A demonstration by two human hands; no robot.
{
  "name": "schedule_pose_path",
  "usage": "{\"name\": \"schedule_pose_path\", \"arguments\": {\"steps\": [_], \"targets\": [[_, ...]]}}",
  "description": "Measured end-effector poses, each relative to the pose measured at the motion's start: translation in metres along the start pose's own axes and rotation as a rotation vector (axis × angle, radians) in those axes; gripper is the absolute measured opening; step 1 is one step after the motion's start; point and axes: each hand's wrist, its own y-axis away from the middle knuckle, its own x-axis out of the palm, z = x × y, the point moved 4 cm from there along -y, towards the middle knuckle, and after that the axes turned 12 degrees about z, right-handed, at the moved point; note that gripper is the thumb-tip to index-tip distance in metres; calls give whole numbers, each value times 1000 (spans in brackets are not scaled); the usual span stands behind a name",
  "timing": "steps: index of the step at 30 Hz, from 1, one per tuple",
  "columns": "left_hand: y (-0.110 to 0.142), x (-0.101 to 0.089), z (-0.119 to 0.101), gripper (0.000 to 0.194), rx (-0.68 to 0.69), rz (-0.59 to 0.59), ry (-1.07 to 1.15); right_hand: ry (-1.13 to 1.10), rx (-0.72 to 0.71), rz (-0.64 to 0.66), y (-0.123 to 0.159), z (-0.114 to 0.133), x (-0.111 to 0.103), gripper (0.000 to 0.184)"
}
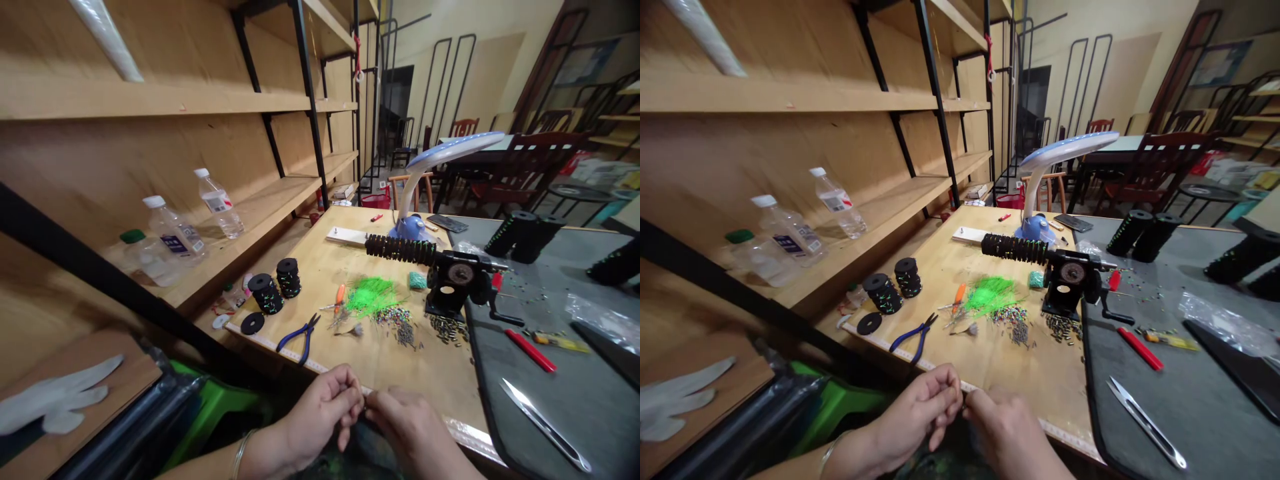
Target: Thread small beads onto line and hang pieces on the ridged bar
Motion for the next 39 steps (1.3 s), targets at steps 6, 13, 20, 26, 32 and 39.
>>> {"name": "schedule_pose_path", "arguments": {"steps": [6, 13, 20, 26, 32, 39], "targets": [[19, -3, 3, 35, -126, 43, 245, 119, -76, 34, 3, -22, -19, 21], [21, -7, -39, 30, 256, 53, 45, 71, -23, -3, -1, -28, -33, 21], [8, -14, -57, 21, 220, -28, -444, 159, -26, 83, -14, -17, -31, 21], [-4, -12, -42, 21, 158, 98, -675, 220, -148, 102, -17, -10, -34, 21], [8, 8, -46, 32, 97, 267, 101, 241, -181, 78, -22, 5, -50, 27], [28, 13, -82, 29, 319, 201, 446, 355, -246, -149, -45, 1, -67, 27]]}}
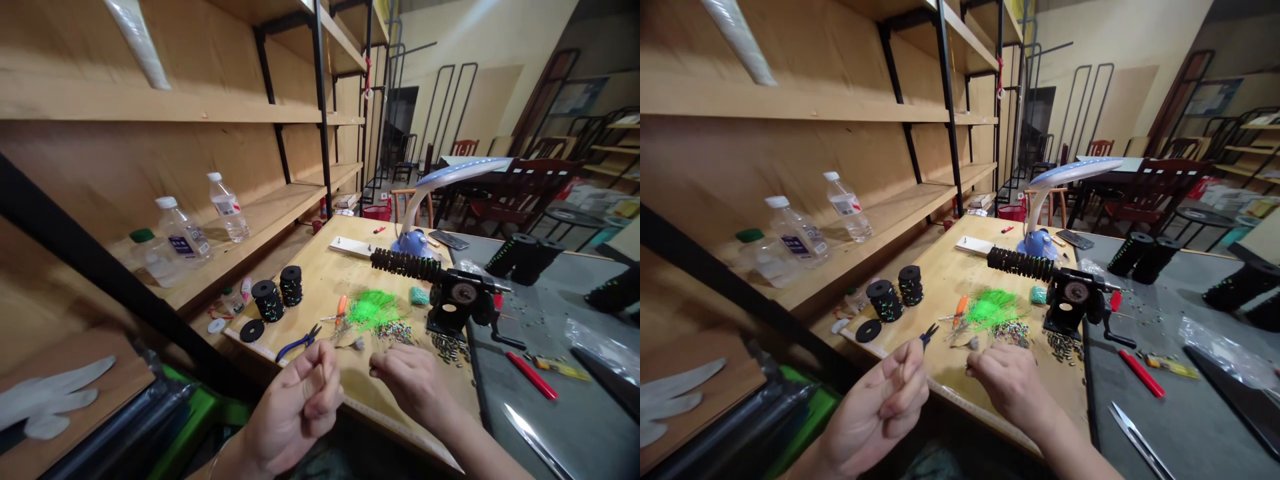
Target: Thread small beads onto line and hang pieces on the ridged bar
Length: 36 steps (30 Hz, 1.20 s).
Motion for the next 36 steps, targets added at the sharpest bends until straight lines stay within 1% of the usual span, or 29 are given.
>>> {"name": "schedule_pose_path", "arguments": {"steps": [3, 7, 10, 15, 18, 19, 21, 24, 25, 27, 29, 30, 32, 34, 36], "targets": [[4, -2, -7, 28, 42, -28, 25, 104, 20, -42, 1, -19, 8, 25], [12, -7, -9, 22, 65, -29, 53, 108, 41, -81, 11, -48, 19, 18], [17, -9, -7, 22, 64, -45, 61, 132, 40, -101, 13, -64, 25, 16], [25, -14, -3, 28, 50, -137, 19, 191, 11, -125, 6, -82, 34, 20], [27, -15, 0, 32, 27, -170, -79, 202, -4, -126, 2, -84, 40, 25], [27, -14, 0, 33, 0, -160, -143, 202, -7, -117, 1, -83, 41, 25], [24, -8, -1, 34, -91, -100, -363, 197, -15, -89, 0, -77, 43, 23], [17, 5, -5, 31, -248, 35, -866, 182, -32, -34, 2, -67, 45, 20], [15, 8, -7, 28, -281, 68, -1052, 177, -35, -19, 3, -63, 46, 20], [11, 14, -12, 21, -313, 90, -1402, 173, -35, 0, 5, -59, 47, 22], [8, 18, -16, 17, -307, 55, -1686, 173, -30, 9, 8, -56, 50, 24], [7, 20, -17, 17, -295, 31, -1786, 171, -28, 12, 10, -56, 52, 26], [4, 27, -19, 20, -250, 1, -1912, 162, -24, 15, 12, -56, 55, 27], [0, 36, -21, 22, -195, -18, -1965, 147, -21, 17, 15, -57, 56, 28], [-4, 44, -21, 21, -192, 2, -1951, 129, -16, 16, 20, -58, 55, 28]]}}
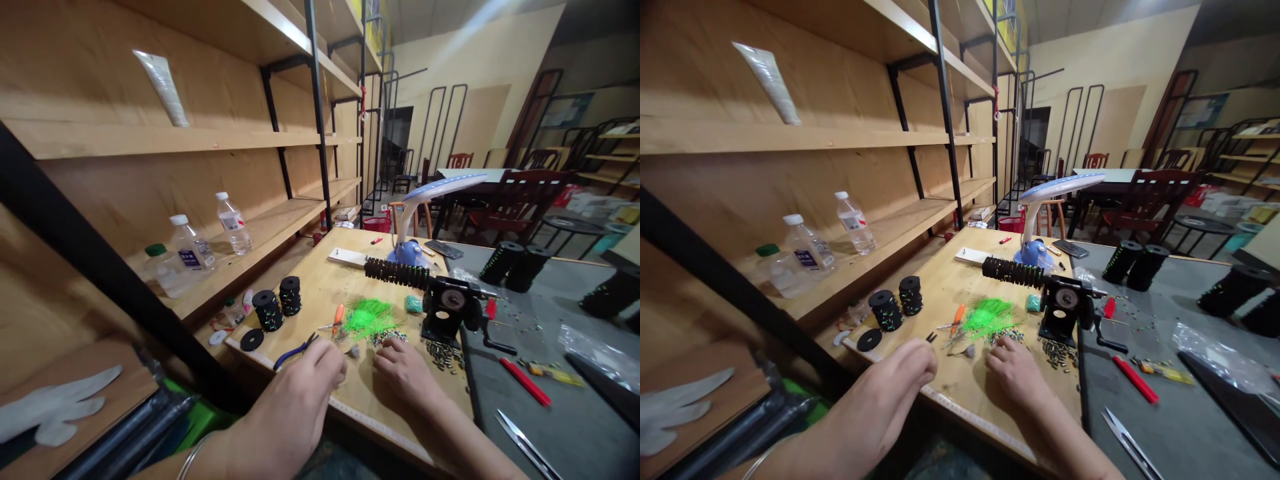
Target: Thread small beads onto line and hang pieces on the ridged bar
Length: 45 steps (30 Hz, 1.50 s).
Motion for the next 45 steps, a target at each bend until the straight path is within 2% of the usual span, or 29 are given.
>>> {"name": "schedule_pose_path", "arguments": {"steps": [5, 7, 10, 15, 18, 22, 27, 31, 34, 37, 40, 42, 43, 44, 45], "targets": [[-4, 1, -11, 18, 48, 124, 119, -78, 100, -60, 13, 9, -18, 23], [-4, 1, -11, 17, 57, 134, 169, -250, 162, -119, 15, 21, -31, 20], [-3, -3, -12, 16, 86, 140, 272, -565, 174, -181, 8, 51, -54, 15], [-4, -24, -22, 19, 111, 39, 461, -996, 110, -99, -19, 95, -93, 17], [-14, -36, -30, 17, 139, 11, 632, -1173, 153, -112, -30, 99, -110, 18], [-36, -36, -38, 17, 188, 8, 849, -1275, 288, -124, -31, 86, -116, 20], [-56, -20, -46, 22, 259, 59, 1028, -1282, 422, -156, -17, 69, -112, 33], [-63, -4, -46, 25, 244, 80, 1135, -1282, 462, -210, -5, 62, -102, 36], [-72, 15, -32, 26, 187, 45, 1183, -1350, 501, -218, 9, 60, -79, 35], [-85, 38, -5, 27, 85, -56, 1256, -1426, 634, -242, 32, 57, -42, 38], [-94, 61, 23, 28, -28, -210, 1309, -1537, 813, -406, 61, 52, -8, 40], [-94, 81, 34, 31, -99, -321, 1318, -1638, 923, -524, 76, 50, 9, 43], [-93, 93, 35, 32, -122, -331, 1326, -1656, 977, -589, 83, 50, 14, 43], [-91, 107, 33, 34, -143, -285, 1339, -1652, 1027, -661, 88, 49, 16, 43], [-89, 122, 28, 36, -161, -191, 1349, -1634, 1072, -724, 93, 49, 17, 42]]}}
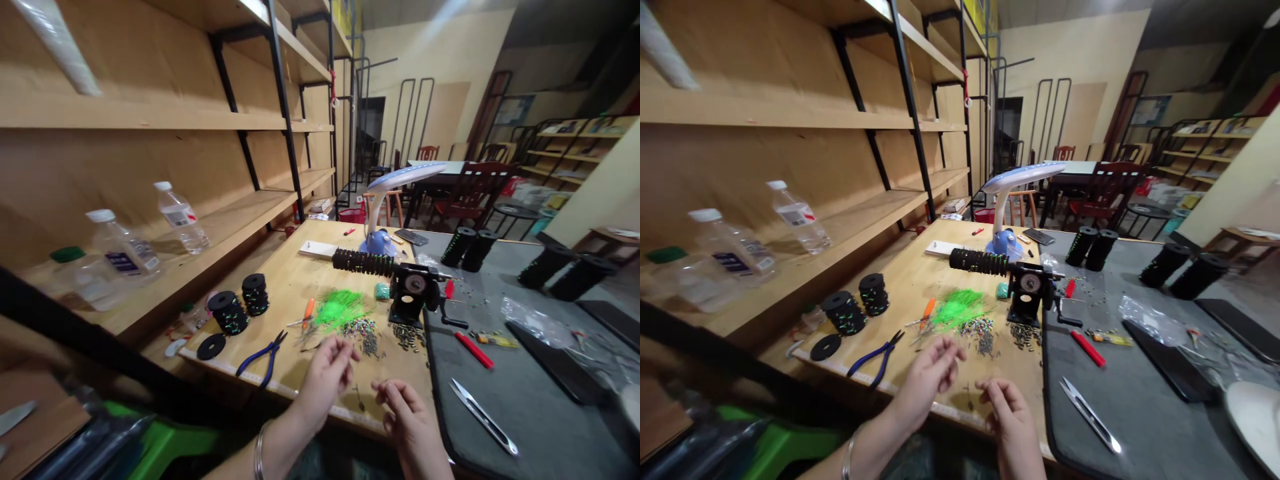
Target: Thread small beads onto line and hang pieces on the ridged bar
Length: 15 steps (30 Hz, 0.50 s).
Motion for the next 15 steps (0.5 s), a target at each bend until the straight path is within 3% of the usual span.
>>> {"name": "schedule_pose_path", "arguments": {"steps": [3, 7, 15], "targets": [[14, 29, 34, 45, -135, 207, -40, -33, -33, -116, 6, 2, -6, 39], [21, 53, 52, 51, -167, 336, -2, -105, 15, -44, 9, 2, -5, 38], [23, 33, 60, 38, -105, 264, -241, -102, 3, -29, -1, 13, -9, 42]]}}
